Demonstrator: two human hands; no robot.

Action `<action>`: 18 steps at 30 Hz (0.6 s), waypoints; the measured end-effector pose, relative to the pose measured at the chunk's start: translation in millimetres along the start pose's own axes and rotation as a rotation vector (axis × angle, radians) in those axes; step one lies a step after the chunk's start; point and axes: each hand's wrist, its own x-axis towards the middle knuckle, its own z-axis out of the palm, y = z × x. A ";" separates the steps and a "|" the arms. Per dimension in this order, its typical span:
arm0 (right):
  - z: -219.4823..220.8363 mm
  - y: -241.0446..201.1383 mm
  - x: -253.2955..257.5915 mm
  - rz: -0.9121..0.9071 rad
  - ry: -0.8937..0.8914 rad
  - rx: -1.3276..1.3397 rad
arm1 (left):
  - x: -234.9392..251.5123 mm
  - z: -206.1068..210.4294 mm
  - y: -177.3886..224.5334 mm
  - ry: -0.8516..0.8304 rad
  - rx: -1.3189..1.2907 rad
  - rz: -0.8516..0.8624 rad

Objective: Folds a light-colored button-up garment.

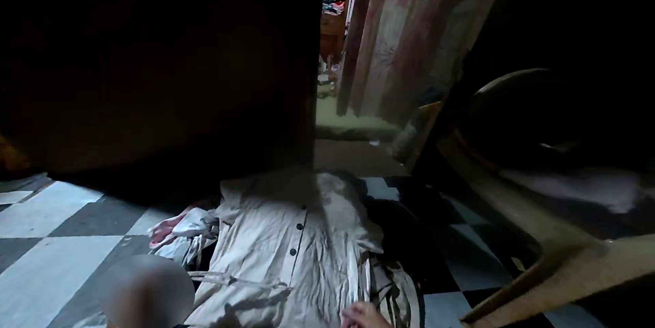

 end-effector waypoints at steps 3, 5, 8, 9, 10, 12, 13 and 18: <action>-23.5 -19.1 11.1 0.014 0.336 0.485 | 12.5 33.1 8.0 0.135 0.088 0.172; -38.8 -23.6 21.6 0.039 0.484 0.669 | 19.0 47.4 27.8 0.231 0.082 0.278; -56.0 -22.7 38.3 0.054 0.544 0.782 | 30.5 59.5 64.4 0.446 0.031 0.460; -60.0 -22.0 44.3 0.060 0.551 0.797 | 33.9 60.9 76.5 0.481 0.007 0.499; -62.7 -21.9 49.7 0.067 0.561 0.803 | 36.0 61.2 88.7 0.497 -0.015 0.522; -66.8 -24.2 58.2 0.070 0.570 0.806 | 41.6 64.9 108.4 0.497 -0.032 0.554; -68.8 -25.9 61.3 0.072 0.561 0.798 | 44.6 67.8 114.4 0.436 -0.025 0.556; -73.3 -36.0 82.8 0.088 0.538 0.795 | 88.9 87.1 102.6 -0.473 -0.014 0.269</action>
